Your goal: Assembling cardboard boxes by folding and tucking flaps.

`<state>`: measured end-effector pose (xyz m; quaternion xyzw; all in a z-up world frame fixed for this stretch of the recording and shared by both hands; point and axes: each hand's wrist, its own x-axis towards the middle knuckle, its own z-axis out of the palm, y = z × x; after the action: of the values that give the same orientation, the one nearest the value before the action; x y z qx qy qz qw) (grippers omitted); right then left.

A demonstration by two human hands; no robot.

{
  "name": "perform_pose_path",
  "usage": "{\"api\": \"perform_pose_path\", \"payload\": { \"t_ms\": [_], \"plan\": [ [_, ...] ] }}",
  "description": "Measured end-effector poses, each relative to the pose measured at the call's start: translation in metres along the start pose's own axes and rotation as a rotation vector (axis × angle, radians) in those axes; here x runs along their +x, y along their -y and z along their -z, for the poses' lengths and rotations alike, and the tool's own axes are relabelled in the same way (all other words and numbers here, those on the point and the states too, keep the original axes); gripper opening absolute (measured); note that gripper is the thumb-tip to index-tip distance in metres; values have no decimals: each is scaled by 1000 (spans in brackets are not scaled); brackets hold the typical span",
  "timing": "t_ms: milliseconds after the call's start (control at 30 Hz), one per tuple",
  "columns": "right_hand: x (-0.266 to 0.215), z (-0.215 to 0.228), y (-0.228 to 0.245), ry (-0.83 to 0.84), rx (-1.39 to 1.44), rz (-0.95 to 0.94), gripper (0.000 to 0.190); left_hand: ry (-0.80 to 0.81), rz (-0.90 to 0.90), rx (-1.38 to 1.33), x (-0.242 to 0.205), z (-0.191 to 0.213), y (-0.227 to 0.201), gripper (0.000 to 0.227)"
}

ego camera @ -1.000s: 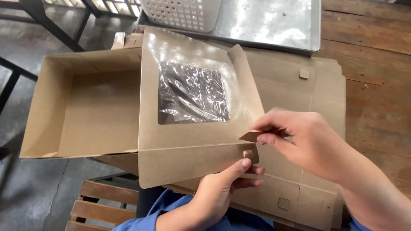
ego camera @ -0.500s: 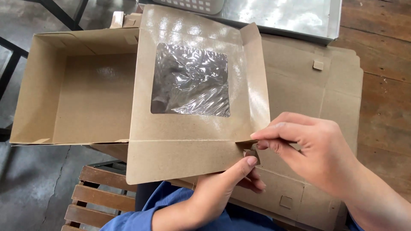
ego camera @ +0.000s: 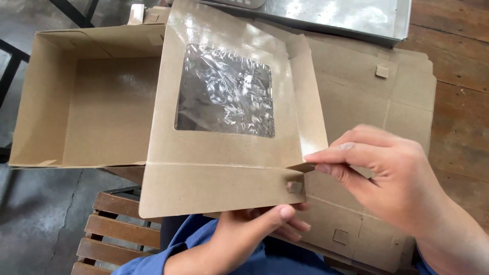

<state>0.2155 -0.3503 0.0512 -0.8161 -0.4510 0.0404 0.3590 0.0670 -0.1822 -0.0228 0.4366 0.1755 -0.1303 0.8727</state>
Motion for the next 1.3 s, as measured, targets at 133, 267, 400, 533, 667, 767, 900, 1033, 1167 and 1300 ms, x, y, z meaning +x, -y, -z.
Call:
{"api": "perform_pose_path", "payload": {
  "t_ms": [133,267,400,533,667,767,900,1033,1167,1300],
  "plan": [
    [0,0,1,-10,-94,94,22,-67,-36,-2,-10,27,13,47],
    [1,-8,4,16,-139,44,19,-273,-792,1032,-34,64,-5,22],
    [2,-14,-2,-19,-173,-22,18,-611,-1703,1773,-48,130,-2,31],
    [1,-14,-7,1,-198,-57,22,-906,-1553,1945,-59,127,-49,28],
    [3,-10,-9,35,-156,-41,22,-345,-1107,2112,-63,103,-96,36],
    [2,-5,-13,62,-151,-17,23,-26,-1023,1894,-59,94,-112,32],
    [4,-2,-13,106,-67,-21,24,50,-945,1513,-46,95,-127,17],
    [5,-7,-12,71,-51,-47,29,-336,-928,1427,-30,84,-112,36],
    [8,-12,-13,60,-10,-73,20,-679,-1123,1983,-18,72,-92,49],
    [11,-15,-14,105,107,-93,14,-623,-1130,2060,-2,54,-45,58]
  ]
}}
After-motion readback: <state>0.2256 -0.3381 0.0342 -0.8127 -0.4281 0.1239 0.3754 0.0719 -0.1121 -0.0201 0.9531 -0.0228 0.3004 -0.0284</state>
